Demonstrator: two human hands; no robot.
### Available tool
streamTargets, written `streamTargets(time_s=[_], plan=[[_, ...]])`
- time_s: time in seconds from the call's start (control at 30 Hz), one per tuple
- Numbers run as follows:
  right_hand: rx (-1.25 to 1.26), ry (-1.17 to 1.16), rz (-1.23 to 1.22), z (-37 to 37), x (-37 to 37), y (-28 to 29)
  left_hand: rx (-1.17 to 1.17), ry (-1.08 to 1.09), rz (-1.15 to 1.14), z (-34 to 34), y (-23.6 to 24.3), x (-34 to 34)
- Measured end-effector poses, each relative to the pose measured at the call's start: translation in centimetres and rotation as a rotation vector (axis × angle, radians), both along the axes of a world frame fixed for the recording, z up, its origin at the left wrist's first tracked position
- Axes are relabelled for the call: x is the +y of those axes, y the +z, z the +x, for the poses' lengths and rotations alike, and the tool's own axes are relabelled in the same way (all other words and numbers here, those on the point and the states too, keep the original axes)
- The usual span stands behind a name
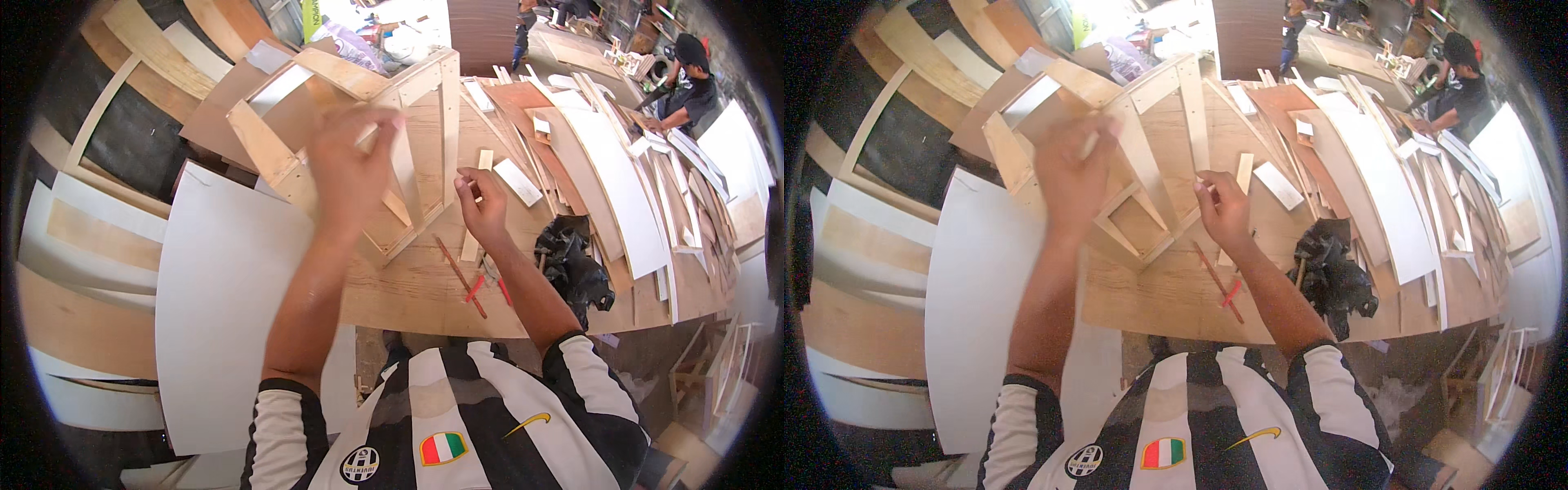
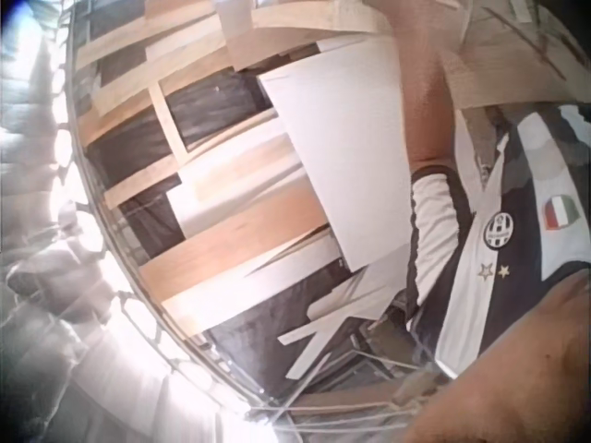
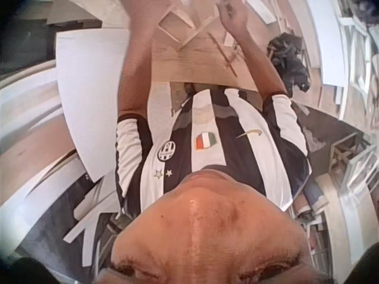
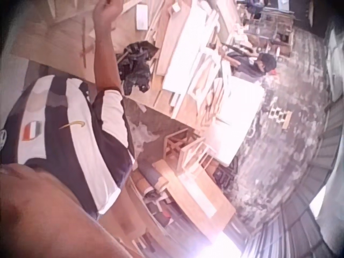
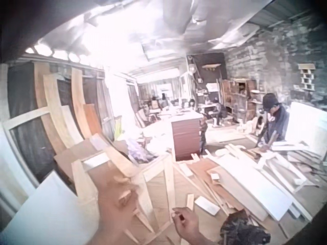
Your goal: The person constructs a wooden frame by sawing a piece of wood, using pliers to pull a nail, hammering joints, and inserting a white panel into the base.
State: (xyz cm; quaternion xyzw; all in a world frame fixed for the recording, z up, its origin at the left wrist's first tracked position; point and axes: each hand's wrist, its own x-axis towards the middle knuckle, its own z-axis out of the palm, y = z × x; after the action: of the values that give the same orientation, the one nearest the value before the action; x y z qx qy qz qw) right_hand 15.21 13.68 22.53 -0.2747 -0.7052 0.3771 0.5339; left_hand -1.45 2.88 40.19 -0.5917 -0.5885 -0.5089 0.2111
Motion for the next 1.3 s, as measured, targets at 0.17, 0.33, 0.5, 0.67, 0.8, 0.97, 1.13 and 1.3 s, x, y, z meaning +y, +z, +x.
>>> streamTargets(time_s=[0.17,0.33,0.5,0.67,0.8,0.97,1.13,1.3], plan=[[-0.372,0.024,-0.089,-0.8,2.0,-8.3,-0.189,0.246,-0.288,-3.3,4.7,0.4],[-0.835,-0.004,-0.099,2.2,3.2,-19.3,-0.173,0.406,-0.439,-3.6,4.1,1.0],[-1.114,-0.111,-0.497,6.7,2.3,-25.5,-0.103,0.457,-0.406,-4.6,2.9,1.5],[-1.067,-0.201,-0.573,8.3,1.3,-27.2,-0.099,0.441,-0.396,-5.0,2.7,1.8],[-1.017,-0.201,-0.609,8.1,0.8,-28.2,-0.172,0.449,-0.425,-5.0,2.8,1.7],[-1.055,-0.142,-0.486,8.0,-0.7,-29.2,-0.110,0.424,-0.412,-5.2,2.7,1.9],[-1.053,-0.153,-0.461,10.5,-1.1,-28.8,-0.106,0.470,-0.417,-5.3,2.6,2.1],[-1.048,-0.251,-0.591,12.2,-0.5,-28.8,-0.139,0.419,-0.409,-5.5,2.5,2.2]])
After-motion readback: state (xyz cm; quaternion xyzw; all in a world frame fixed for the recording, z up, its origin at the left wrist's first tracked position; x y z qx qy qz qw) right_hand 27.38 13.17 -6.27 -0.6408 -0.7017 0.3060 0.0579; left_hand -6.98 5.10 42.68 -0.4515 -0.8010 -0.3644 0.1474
